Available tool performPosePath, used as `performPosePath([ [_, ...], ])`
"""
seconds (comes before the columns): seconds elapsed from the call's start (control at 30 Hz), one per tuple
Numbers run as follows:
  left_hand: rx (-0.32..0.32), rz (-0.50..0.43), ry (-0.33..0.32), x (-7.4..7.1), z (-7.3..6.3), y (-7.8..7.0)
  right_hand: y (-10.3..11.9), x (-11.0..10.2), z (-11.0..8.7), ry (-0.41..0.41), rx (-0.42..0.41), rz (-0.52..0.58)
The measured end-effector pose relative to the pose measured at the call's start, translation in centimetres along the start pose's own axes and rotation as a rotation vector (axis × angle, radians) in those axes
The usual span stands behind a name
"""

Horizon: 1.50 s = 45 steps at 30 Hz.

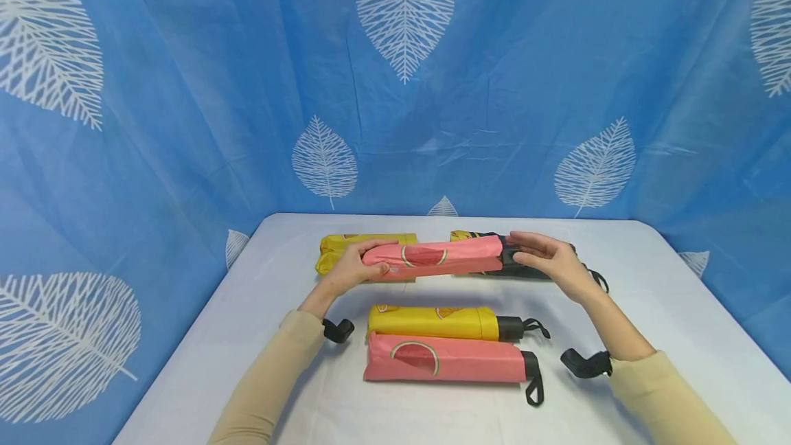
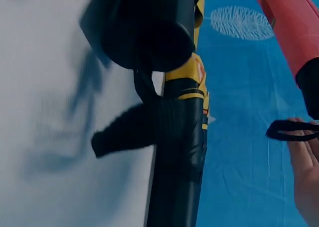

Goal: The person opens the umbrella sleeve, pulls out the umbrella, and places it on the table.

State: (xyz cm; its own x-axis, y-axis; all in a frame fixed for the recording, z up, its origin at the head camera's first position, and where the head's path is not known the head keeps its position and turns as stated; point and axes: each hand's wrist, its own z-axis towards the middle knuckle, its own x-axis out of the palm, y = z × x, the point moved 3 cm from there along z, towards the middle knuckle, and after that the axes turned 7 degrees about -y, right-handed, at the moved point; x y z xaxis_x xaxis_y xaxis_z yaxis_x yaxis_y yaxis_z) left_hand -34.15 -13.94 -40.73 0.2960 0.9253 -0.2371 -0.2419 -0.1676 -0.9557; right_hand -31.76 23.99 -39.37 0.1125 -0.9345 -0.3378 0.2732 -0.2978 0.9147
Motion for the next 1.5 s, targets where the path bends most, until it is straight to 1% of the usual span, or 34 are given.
performPosePath([
  [0.13, -0.003, -0.020, -0.008, 0.0, -0.1, -0.4, 0.3, 0.7, -0.3, 0.008, -0.010, 0.023],
  [0.27, -0.017, 0.016, 0.005, -0.1, -0.3, -0.7, 0.3, 1.2, -0.6, 0.005, 0.012, 0.009],
  [0.33, -0.026, 0.038, 0.015, -0.1, -0.4, -0.8, 0.2, 1.3, -0.7, -0.009, 0.024, 0.004],
  [0.47, -0.025, 0.024, 0.034, -0.1, -0.3, -1.1, 0.3, 1.2, -0.8, -0.083, 0.047, -0.007],
  [0.57, -0.016, 0.003, 0.038, -0.2, -0.1, -1.1, 0.7, 1.2, -0.7, -0.131, 0.059, 0.058],
  [0.63, -0.005, -0.001, 0.040, -0.4, 0.0, -1.1, 1.0, 1.3, -0.6, -0.148, 0.060, 0.156],
  [0.7, 0.006, 0.001, 0.041, -0.6, 0.1, -1.0, 1.2, 1.3, -0.5, -0.159, 0.059, 0.289],
  [0.8, 0.040, -0.012, 0.039, -1.0, 0.2, -1.0, 1.2, 1.1, -0.4, -0.183, 0.052, 0.446],
  [0.9, 0.063, -0.024, 0.031, -1.5, 0.1, -0.8, 1.0, 0.8, -0.6, -0.204, 0.055, 0.537],
  [1.1, 0.065, -0.009, -0.012, -2.6, -0.5, -0.2, 0.5, -0.2, -1.3, -0.235, 0.056, 0.632],
  [1.2, 0.064, -0.006, -0.034, -3.1, -0.8, -0.1, 0.1, -0.5, -1.5, -0.243, 0.060, 0.648],
  [1.3, 0.066, 0.000, -0.056, -3.6, -1.0, 0.0, -0.1, -0.8, -1.7, -0.251, 0.071, 0.642],
  [1.4, 0.064, -0.010, -0.064, -4.0, -1.1, 0.1, -0.3, -1.2, -2.0, -0.264, 0.074, 0.637],
  [1.5, 0.054, -0.008, -0.067, -4.5, -1.3, 0.2, -0.6, -1.8, -2.4, -0.265, 0.070, 0.655],
])
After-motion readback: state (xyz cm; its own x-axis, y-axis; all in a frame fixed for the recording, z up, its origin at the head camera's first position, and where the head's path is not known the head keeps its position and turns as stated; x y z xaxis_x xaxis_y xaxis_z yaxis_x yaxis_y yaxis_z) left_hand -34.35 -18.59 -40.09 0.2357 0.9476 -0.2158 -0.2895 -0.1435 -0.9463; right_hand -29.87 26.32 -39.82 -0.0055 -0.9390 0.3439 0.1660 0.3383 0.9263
